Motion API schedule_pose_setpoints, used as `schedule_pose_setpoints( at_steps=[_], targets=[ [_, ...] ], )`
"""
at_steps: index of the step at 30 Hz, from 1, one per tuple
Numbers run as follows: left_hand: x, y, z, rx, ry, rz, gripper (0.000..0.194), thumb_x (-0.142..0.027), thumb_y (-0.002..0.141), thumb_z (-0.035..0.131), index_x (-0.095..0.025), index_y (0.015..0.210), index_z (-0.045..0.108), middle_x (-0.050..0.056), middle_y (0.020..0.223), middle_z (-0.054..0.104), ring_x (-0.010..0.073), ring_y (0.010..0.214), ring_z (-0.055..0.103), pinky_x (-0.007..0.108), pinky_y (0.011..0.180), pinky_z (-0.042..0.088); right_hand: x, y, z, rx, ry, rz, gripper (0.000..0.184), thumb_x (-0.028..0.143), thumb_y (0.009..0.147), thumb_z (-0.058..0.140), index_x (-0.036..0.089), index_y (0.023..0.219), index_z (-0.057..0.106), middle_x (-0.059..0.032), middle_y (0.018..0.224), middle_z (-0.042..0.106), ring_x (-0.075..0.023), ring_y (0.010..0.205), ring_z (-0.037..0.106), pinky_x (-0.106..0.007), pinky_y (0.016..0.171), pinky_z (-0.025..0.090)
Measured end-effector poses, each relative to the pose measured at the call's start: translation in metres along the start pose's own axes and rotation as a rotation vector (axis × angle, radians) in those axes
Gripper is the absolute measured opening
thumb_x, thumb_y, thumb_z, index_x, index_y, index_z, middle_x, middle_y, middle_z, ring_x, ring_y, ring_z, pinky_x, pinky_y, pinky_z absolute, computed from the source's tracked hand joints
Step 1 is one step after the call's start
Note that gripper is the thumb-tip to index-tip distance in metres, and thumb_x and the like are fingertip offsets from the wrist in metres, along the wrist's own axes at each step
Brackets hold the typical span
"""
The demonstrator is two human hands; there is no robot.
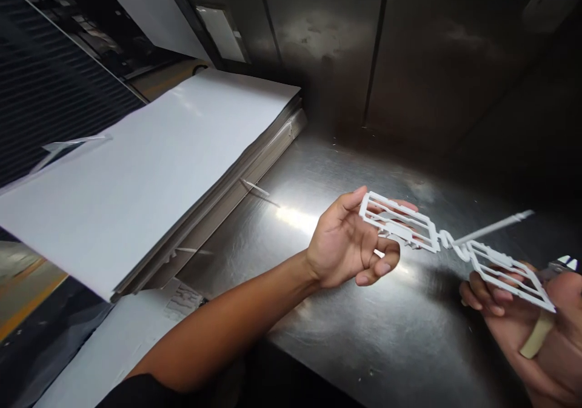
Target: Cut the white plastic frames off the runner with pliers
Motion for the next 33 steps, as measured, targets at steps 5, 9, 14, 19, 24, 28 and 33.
schedule_pose_setpoints(
  at_steps=[5,9,14,19,24,28,33],
  targets=[
    [-0.002,0.0,-0.001,-0.037,-0.03,0.002,0.059,-0.06,0.109,0.05,-0.012,0.128,0.08,0.016,0.099,0.078,0.0183,0.057,0.065,0.02,0.036,0.047,0.011,-0.001,0.019,0.106,0.003,-0.015,0.065,0.076,0.112,0.063,0.02,0.079,0.07,-0.0078,0.072,0.048,-0.0234,0.069,0.051,-0.04,0.067,0.057],
    [-0.003,0.0,0.0,-0.12,-0.049,0.0,0.064,-0.058,0.111,0.04,-0.01,0.122,0.082,0.016,0.097,0.078,0.0185,0.055,0.065,0.02,0.035,0.046,0.01,-0.002,0.025,0.095,0.064,-0.008,0.061,0.077,0.106,0.077,0.02,0.083,0.075,-0.0049,0.074,0.051,-0.0191,0.065,0.049,-0.037,0.066,0.055],
    [-0.004,0.001,0.002,-0.277,-0.001,0.043,0.07,-0.058,0.115,0.034,-0.008,0.119,0.083,0.014,0.091,0.076,0.0169,0.052,0.063,0.02,0.034,0.043,0.009,-0.006,0.028,0.094,0.115,-0.013,0.056,0.077,0.102,0.084,0.022,0.092,0.081,-0.0026,0.077,0.052,-0.0168,0.066,0.05,-0.034,0.068,0.056],
    [-0.005,0.004,0.004,-0.354,0.08,0.077,0.064,-0.057,0.114,0.042,-0.008,0.114,0.083,0.013,0.088,0.075,0.0161,0.051,0.062,0.019,0.034,0.042,0.007,-0.008,0.024,0.046,0.092,-0.061,0.05,0.073,0.101,0.089,0.023,0.096,0.084,-0.003,0.083,0.056,-0.0162,0.069,0.054,-0.033,0.071,0.059],
    [-0.006,0.009,0.001,-0.392,0.167,0.122,0.055,-0.056,0.11,0.054,-0.01,0.104,0.082,0.012,0.084,0.075,0.0155,0.049,0.06,0.019,0.032,0.041,0.008,-0.008,0.023,0.03,0.074,-0.087,0.043,0.066,0.1,0.092,0.024,0.098,0.086,-0.0039,0.088,0.061,-0.0155,0.069,0.056,-0.034,0.072,0.062],
    [-0.005,0.01,-0.002,-0.398,0.194,0.136,0.055,-0.056,0.11,0.052,-0.011,0.102,0.082,0.013,0.087,0.076,0.0156,0.05,0.06,0.019,0.032,0.039,0.008,-0.008,0.024,0.01,0.057,-0.114,0.043,0.066,0.098,0.095,0.025,0.098,0.086,-0.0041,0.089,0.062,-0.015,0.067,0.055,-0.034,0.071,0.062],
    [-0.006,0.01,-0.002,-0.387,0.197,0.149,0.057,-0.057,0.11,0.052,-0.009,0.104,0.082,0.012,0.087,0.075,0.0149,0.048,0.059,0.02,0.032,0.04,0.004,-0.008,0.022,-0.025,0.006,-0.164,0.043,0.066,0.097,0.097,0.025,0.1,0.084,-0.0037,0.087,0.063,-0.0201,0.074,0.062,-0.036,0.074,0.061]
  ],
)
Point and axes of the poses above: each hand's wrist, its own y-axis towards the middle knuckle, its own z-axis out of the palm, x = y × z, the point moved 2 cm from there along y, towards the middle knuckle
